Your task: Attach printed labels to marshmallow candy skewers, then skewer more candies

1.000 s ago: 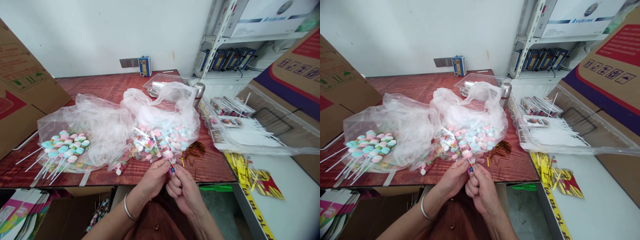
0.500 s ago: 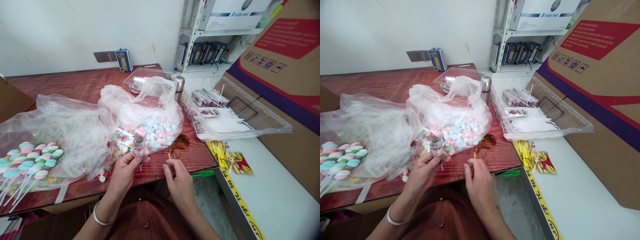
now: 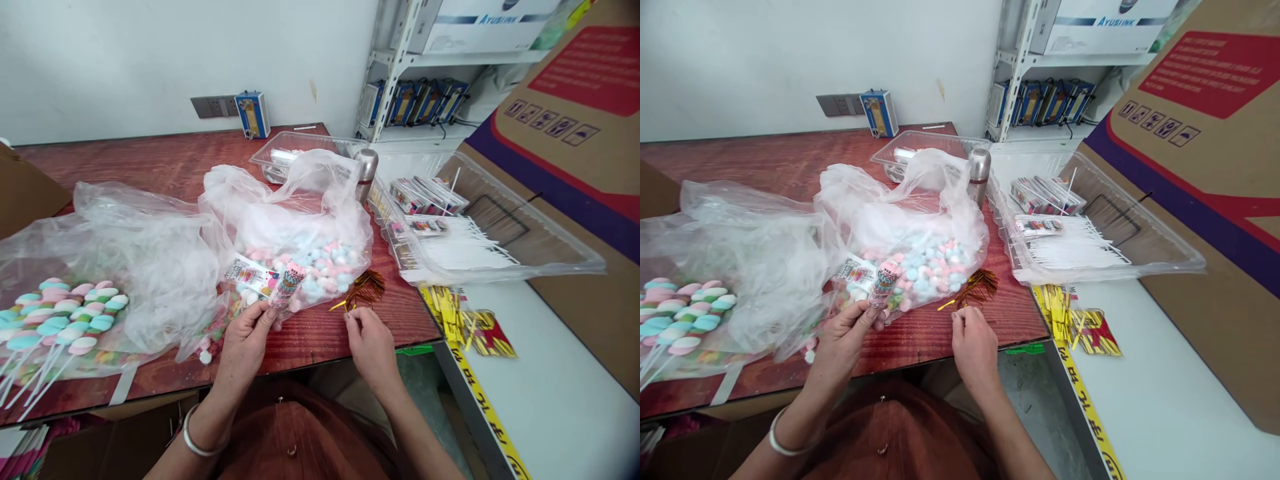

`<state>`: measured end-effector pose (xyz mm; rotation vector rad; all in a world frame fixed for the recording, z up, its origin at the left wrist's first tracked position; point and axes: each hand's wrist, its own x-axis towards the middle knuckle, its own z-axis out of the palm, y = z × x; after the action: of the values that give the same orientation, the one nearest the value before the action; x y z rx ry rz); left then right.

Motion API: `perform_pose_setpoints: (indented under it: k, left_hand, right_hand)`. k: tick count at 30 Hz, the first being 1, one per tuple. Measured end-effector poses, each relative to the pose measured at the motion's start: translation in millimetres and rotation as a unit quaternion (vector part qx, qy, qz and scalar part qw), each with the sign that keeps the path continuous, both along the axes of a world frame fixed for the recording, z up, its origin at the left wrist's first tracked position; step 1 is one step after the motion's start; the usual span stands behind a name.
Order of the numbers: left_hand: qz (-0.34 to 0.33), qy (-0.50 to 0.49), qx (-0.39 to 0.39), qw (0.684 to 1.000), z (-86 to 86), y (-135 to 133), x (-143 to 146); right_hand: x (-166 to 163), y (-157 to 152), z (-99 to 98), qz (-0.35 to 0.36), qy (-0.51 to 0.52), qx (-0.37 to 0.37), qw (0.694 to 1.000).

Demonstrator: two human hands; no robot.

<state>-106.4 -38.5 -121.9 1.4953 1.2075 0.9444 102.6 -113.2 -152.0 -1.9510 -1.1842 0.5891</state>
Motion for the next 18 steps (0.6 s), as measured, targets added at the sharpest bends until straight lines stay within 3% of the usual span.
perform_pose_setpoints:
  k: [5, 10, 14, 18]
  left_hand:
    - [-0.029, 0.089, 0.099, 0.991, 7.3, 5, -1]
    - [-0.032, 0.172, 0.212, 0.962, 7.1, 7, -3]
    - [-0.066, 0.217, 0.252, 0.941, 4.3, -1, 4]
    - [-0.071, 0.199, 0.213, 0.954, 3.8, -10, 19]
  right_hand:
    - [14, -1, 10.9, 0.042, 0.222, -0.021, 0.974]
    - [16, -2, 25.3, 0.036, 0.324, -0.005, 0.945]
    - [0, -6, 43.9, 0.091, 0.278, 0.053, 0.955]
    - [-26, -9, 52.7, 0.127, 0.191, 0.074, 0.97]
